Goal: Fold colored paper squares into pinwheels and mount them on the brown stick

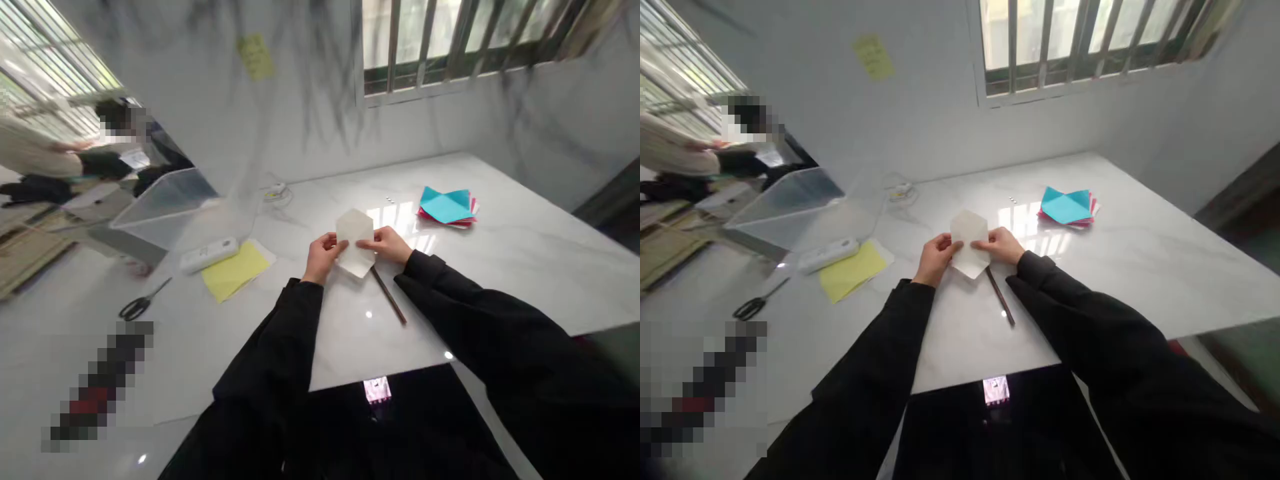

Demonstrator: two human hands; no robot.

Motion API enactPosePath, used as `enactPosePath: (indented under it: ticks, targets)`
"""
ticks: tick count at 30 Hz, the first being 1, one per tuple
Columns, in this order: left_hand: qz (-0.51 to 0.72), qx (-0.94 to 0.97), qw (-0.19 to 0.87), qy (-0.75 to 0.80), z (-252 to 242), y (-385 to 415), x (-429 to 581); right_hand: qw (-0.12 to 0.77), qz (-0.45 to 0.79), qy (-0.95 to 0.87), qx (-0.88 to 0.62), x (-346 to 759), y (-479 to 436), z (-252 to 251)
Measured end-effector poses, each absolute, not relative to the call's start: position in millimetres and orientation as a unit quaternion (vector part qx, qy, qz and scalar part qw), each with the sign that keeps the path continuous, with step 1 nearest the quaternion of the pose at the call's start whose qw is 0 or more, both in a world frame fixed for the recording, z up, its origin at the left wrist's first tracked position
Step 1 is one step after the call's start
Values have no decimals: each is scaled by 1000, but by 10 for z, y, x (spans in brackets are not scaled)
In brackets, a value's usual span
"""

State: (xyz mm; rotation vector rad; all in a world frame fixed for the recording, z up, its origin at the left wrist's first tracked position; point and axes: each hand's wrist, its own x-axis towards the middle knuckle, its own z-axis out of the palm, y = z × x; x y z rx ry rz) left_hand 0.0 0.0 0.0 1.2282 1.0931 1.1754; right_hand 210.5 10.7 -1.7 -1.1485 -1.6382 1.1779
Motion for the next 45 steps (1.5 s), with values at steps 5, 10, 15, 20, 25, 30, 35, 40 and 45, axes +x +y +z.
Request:
enactPosePath:
  ticks: [5,10,15,20,25,30,35,40,45]
  targets:
    - [492,527,524,453,44,-27,13,405,487,-632,-446,2111,121,-33]
    - [495,540,501,461,108,-71,46,414,519,-608,-435,2103,162,-95]
    - [496,537,507,456,117,-73,49,413,548,-593,-423,2111,161,-89]
    - [488,532,530,445,103,-84,56,409,553,-594,-417,2130,151,-64]
    - [474,543,535,441,154,-77,20,421,565,-579,-411,2142,166,-57]
    - [456,602,516,404,294,-60,-130,495,565,-512,-417,2129,177,-57]
    - [369,751,410,363,324,-143,-113,515,585,-475,-409,2100,172,-24]
    - [411,762,326,380,265,-205,42,501,572,-495,-420,2094,134,36]
    - [471,691,311,452,237,-190,104,478,558,-524,-430,2093,135,13]
